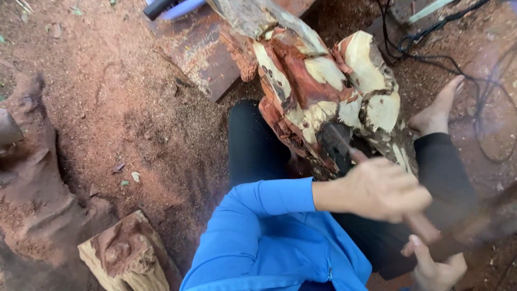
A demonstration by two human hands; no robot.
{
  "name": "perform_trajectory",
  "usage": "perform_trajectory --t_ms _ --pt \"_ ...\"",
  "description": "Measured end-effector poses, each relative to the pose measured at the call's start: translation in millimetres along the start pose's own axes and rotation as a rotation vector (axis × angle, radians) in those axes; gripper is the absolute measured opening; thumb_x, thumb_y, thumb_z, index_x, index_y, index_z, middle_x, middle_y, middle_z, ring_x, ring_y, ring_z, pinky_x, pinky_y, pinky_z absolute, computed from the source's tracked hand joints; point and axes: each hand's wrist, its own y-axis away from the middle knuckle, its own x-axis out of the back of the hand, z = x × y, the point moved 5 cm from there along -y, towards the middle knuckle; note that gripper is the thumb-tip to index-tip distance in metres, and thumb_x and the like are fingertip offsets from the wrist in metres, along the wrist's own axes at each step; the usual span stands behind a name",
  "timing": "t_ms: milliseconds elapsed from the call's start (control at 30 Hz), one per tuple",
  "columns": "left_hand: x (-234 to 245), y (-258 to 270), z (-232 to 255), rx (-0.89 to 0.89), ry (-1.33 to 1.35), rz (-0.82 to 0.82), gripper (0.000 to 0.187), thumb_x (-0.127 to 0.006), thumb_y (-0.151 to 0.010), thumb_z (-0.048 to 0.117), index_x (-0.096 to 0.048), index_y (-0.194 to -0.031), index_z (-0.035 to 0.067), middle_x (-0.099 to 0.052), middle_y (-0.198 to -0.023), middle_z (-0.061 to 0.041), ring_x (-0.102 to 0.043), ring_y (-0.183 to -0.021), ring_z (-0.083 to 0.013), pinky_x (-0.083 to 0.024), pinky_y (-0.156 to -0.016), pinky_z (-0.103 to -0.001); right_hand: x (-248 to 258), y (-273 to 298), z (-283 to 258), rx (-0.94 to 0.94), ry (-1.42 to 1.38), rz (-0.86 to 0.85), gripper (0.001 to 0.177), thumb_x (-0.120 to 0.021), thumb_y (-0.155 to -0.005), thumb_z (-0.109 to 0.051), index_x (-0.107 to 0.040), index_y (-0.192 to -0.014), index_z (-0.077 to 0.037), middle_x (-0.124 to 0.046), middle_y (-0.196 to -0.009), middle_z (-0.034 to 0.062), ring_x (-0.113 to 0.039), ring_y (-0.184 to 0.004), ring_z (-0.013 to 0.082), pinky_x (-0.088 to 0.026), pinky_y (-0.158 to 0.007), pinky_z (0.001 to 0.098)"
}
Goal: Carving intricate details into a large piece of wood using a hand chisel and a wooden mallet.
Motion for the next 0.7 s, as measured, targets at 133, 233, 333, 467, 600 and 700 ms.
perform_trajectory --t_ms 133,233,333,467,600,700 --pt "-4.1 -7.3 -20.9 -0.046 -0.148 -0.027 0.031 -0.059 -0.087 0.041 -0.053 -0.079 0.012 -0.051 -0.064 -0.001 -0.045 -0.053 -0.0135 -0.039 -0.051 -0.032 11.6 3.4 19.5 -0.046 -0.084 -0.062 0.019 -0.061 -0.095 0.005 -0.058 -0.113 0.005 -0.062 -0.091 0.0170 -0.054 -0.057 0.0182 -0.049 -0.062 0.0268" --pt "-21.4 11.7 -41.7 -0.024 -0.125 -0.138 0.055 -0.054 -0.081 0.065 -0.048 -0.077 0.010 -0.052 -0.060 -0.004 -0.048 -0.050 -0.0187 -0.045 -0.047 -0.040 7.4 8.1 20.5 -0.090 -0.056 -0.064 0.015 -0.059 -0.098 0.003 -0.056 -0.113 0.007 -0.056 -0.074 0.0149 -0.054 -0.057 0.0209 -0.049 -0.064 0.0282" --pt "-47.6 38.0 -3.1 0.054 0.107 -0.414 0.037 -0.058 -0.086 0.046 -0.048 -0.094 0.012 -0.063 -0.072 -0.008 -0.064 -0.059 -0.0266 -0.053 -0.052 -0.046 4.4 1.2 35.7 -0.111 -0.150 -0.078 0.028 -0.057 -0.095 0.001 -0.053 -0.122 0.006 -0.056 -0.077 0.0130 -0.055 -0.059 0.0201 -0.049 -0.061 0.0279" --pt "-57.2 33.4 33.2 0.116 0.266 -0.533 0.044 -0.075 -0.081 0.022 -0.040 -0.106 0.012 -0.052 -0.090 -0.012 -0.060 -0.058 -0.0256 -0.041 -0.041 -0.035 15.0 1.1 52.6 -0.070 -0.324 -0.177 0.029 -0.057 -0.090 -0.006 -0.062 -0.117 0.005 -0.068 -0.088 0.0093 -0.061 -0.067 0.0151 -0.052 -0.065 0.0227" --pt "-79.5 28.0 10.8 0.017 0.068 -0.461 0.038 -0.043 -0.098 0.042 -0.048 -0.095 0.004 -0.063 -0.071 -0.016 -0.066 -0.054 -0.0315 -0.052 -0.050 -0.046 17.4 0.3 63.9 -0.108 -0.563 -0.238 0.044 -0.055 -0.084 -0.005 -0.063 -0.126 0.008 -0.069 -0.091 0.0176 -0.062 -0.059 0.0199 -0.055 -0.057 0.0302" --pt "-85.0 24.4 -5.3 0.017 0.000 -0.432 0.042 -0.051 -0.092 0.044 -0.054 -0.081 0.004 -0.062 -0.064 -0.016 -0.058 -0.043 -0.0292 -0.043 -0.040 -0.044 18.6 3.0 63.1 -0.139 -0.661 -0.188 0.055 -0.054 -0.081 -0.004 -0.059 -0.135 0.004 -0.071 -0.125 0.0177 -0.064 -0.063 0.0173 -0.051 -0.059 0.0319"
